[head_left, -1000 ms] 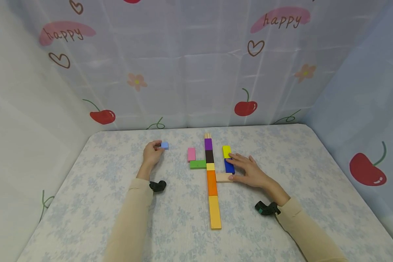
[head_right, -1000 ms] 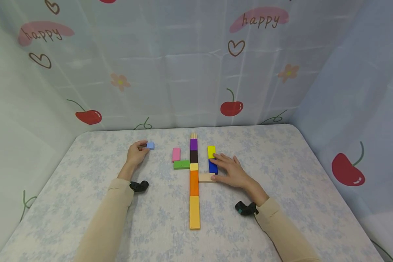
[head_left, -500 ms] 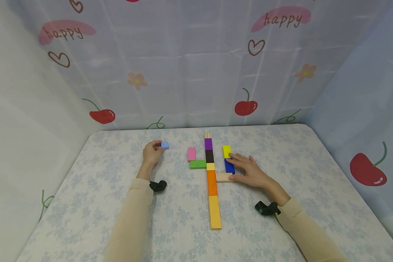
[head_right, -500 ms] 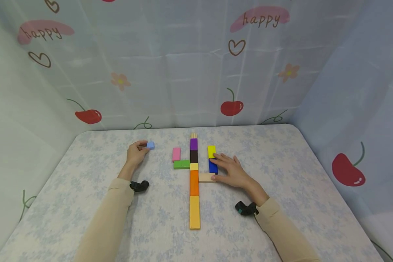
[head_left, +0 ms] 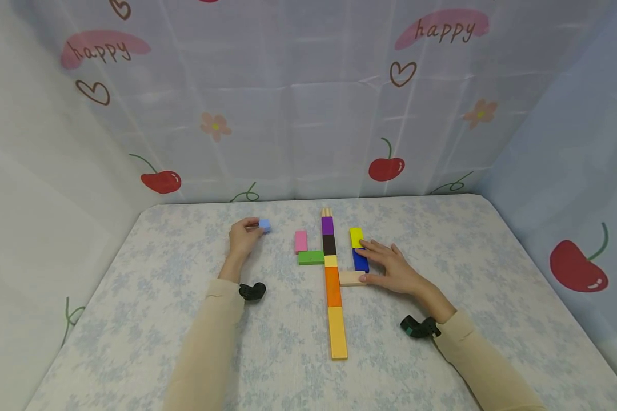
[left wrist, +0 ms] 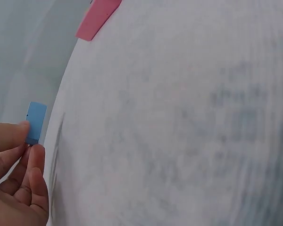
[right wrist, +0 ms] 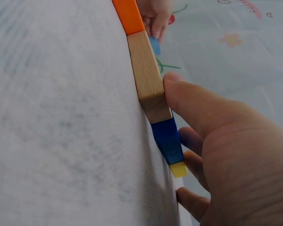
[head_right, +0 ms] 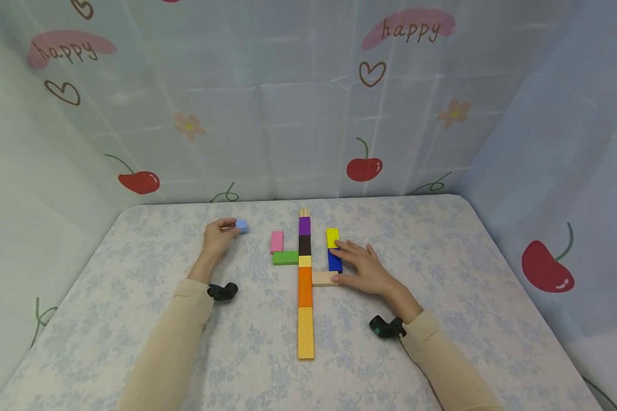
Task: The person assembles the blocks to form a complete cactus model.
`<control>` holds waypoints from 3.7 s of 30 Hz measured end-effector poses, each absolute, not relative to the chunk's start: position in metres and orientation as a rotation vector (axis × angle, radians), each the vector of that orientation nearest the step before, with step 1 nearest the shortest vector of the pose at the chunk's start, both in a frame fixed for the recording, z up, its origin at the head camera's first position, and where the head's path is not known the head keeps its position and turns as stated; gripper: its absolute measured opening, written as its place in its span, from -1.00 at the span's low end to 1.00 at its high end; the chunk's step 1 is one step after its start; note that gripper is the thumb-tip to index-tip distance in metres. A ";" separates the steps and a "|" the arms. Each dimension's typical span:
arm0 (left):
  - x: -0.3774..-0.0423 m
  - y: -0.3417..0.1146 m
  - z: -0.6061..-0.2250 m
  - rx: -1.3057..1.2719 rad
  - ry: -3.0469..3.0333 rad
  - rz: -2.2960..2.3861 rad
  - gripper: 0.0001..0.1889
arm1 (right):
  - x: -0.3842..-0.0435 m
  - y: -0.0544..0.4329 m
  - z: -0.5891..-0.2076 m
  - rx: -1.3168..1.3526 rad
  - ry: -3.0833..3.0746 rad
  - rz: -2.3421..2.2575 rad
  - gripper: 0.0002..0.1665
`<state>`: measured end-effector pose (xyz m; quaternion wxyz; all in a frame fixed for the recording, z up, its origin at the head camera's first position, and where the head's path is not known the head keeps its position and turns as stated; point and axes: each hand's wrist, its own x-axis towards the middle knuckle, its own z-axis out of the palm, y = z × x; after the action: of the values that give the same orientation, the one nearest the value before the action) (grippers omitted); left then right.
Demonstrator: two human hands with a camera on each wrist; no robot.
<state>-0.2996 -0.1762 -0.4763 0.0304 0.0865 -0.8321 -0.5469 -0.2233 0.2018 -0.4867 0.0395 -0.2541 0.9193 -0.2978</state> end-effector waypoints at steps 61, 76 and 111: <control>-0.313 -0.100 -0.484 0.046 -2.649 -1.669 -0.69 | -0.222 0.203 -0.484 -0.790 2.824 -0.922 -0.20; -0.313 -0.100 -0.483 0.069 -2.700 -1.631 -0.69 | -0.222 0.204 -0.487 -0.819 2.830 -0.930 -0.21; -0.314 -0.106 -0.482 0.042 -2.704 -1.616 -0.71 | -0.226 0.202 -0.486 -0.772 2.811 -0.897 -0.19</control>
<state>-0.3140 -0.1055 -0.4818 -0.0043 0.0134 -0.8582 -0.5131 -0.2256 0.2022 -0.4856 0.0458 -0.2529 0.9207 -0.2938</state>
